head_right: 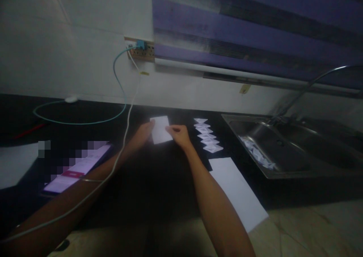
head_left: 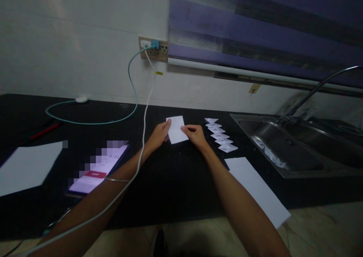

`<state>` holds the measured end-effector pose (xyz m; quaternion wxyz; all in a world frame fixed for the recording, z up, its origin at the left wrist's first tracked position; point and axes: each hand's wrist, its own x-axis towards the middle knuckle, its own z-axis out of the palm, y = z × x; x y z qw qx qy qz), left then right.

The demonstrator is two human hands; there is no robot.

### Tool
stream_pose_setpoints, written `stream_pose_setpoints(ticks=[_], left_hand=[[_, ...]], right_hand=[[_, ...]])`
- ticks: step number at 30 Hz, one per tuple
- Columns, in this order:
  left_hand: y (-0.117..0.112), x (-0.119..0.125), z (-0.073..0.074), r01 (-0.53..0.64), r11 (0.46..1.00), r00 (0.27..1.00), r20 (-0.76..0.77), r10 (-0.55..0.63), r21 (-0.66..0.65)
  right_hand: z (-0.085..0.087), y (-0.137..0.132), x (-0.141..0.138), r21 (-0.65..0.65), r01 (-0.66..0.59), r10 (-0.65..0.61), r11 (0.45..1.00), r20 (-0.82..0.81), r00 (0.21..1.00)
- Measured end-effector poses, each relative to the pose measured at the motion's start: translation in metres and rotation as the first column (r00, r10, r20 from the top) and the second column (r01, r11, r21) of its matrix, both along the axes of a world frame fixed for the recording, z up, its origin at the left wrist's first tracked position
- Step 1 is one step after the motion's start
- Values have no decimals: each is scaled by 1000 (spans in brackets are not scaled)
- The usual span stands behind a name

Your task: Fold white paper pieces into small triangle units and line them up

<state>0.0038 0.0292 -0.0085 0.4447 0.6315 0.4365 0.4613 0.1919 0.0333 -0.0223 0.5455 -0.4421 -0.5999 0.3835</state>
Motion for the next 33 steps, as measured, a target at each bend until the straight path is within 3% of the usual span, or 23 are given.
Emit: stream_pose_setpoints(ticks=[6, 11, 16, 18, 22, 25, 33], left_hand=[[4, -2, -2, -60, 992, 998, -10, 62, 109], [4, -3, -1, -95, 995, 992, 93, 90, 45], [6, -6, 0, -177, 973, 984, 1, 179, 148], [4, -6, 2, -192, 972, 981, 24, 190, 133], [-2, -6, 8, -38, 998, 973, 225, 48, -49], [-5, -8, 12, 82, 996, 950, 305, -65, -43], [-6, -9, 14, 55, 997, 941, 337, -31, -62]], right_hand=[[0, -1, -1, 12, -51, 51, 999, 31, 998], [-4, 0, 0, 10, -74, 73, 997, 55, 996], [-5, 0, 0, 5, -82, 82, 997, 62, 995], [-5, 1, -1, 6, -75, 75, 997, 46, 996], [-5, 3, 1, 0, 8, -8, 1000, -23, 1000], [-5, 5, 3, -4, 63, -63, 998, -81, 995], [-4, 4, 3, 11, 41, -40, 999, -72, 997]])
